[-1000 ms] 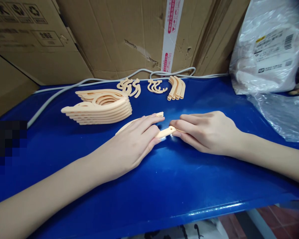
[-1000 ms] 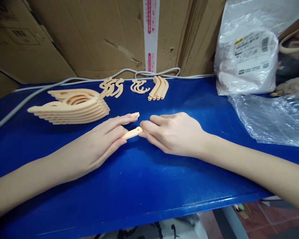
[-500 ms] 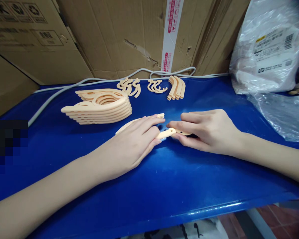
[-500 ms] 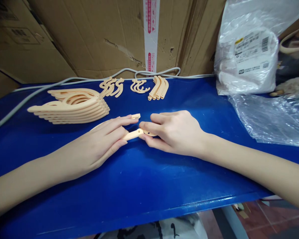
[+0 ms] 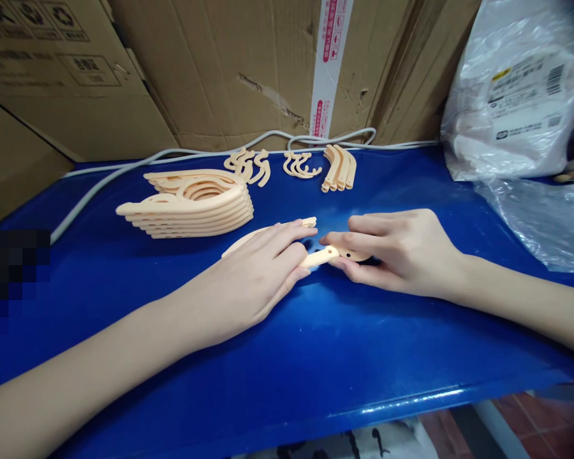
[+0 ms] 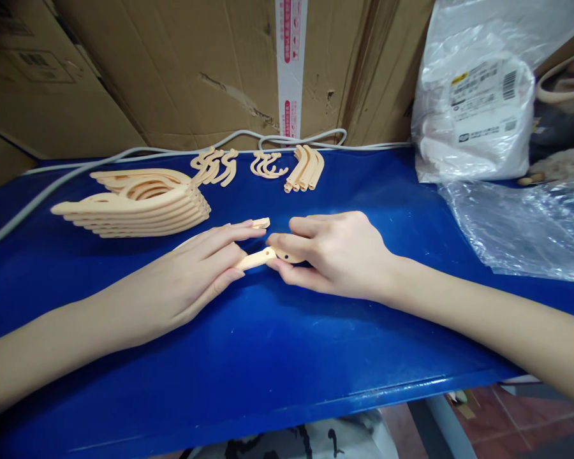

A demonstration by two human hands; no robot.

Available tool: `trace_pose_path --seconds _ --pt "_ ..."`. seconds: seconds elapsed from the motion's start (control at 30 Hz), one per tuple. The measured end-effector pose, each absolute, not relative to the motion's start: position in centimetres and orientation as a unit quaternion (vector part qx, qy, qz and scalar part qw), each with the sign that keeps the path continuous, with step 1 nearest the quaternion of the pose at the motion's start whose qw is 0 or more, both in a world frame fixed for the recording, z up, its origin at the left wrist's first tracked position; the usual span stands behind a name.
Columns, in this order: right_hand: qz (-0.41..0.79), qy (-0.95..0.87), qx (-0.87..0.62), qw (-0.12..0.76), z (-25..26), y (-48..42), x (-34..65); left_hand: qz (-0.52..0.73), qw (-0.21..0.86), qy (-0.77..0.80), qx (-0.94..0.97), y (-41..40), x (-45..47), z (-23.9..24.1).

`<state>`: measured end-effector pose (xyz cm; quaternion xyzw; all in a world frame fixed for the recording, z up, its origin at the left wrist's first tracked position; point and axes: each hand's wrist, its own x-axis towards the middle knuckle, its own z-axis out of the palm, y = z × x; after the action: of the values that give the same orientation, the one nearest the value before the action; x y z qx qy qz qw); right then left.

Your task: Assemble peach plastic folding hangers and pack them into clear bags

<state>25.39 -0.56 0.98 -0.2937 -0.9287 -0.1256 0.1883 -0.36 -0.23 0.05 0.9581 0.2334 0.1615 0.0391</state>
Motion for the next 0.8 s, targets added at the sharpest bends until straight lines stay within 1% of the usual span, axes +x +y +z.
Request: trace_pose_path --seconds 0.2,0.57,0.8 --pt "-0.072 -0.929 -0.301 0.205 0.48 -0.31 25.47 0.155 0.041 0.228 0.960 -0.20 -0.29 0.17" --pt "-0.045 -0.930 -0.303 0.202 0.37 -0.36 25.46 0.160 0.033 0.225 0.961 -0.32 -0.18 0.36" --pt "-0.009 -0.937 -0.287 0.199 0.77 -0.34 25.35 0.156 0.052 0.229 0.959 -0.51 -0.18 0.23"
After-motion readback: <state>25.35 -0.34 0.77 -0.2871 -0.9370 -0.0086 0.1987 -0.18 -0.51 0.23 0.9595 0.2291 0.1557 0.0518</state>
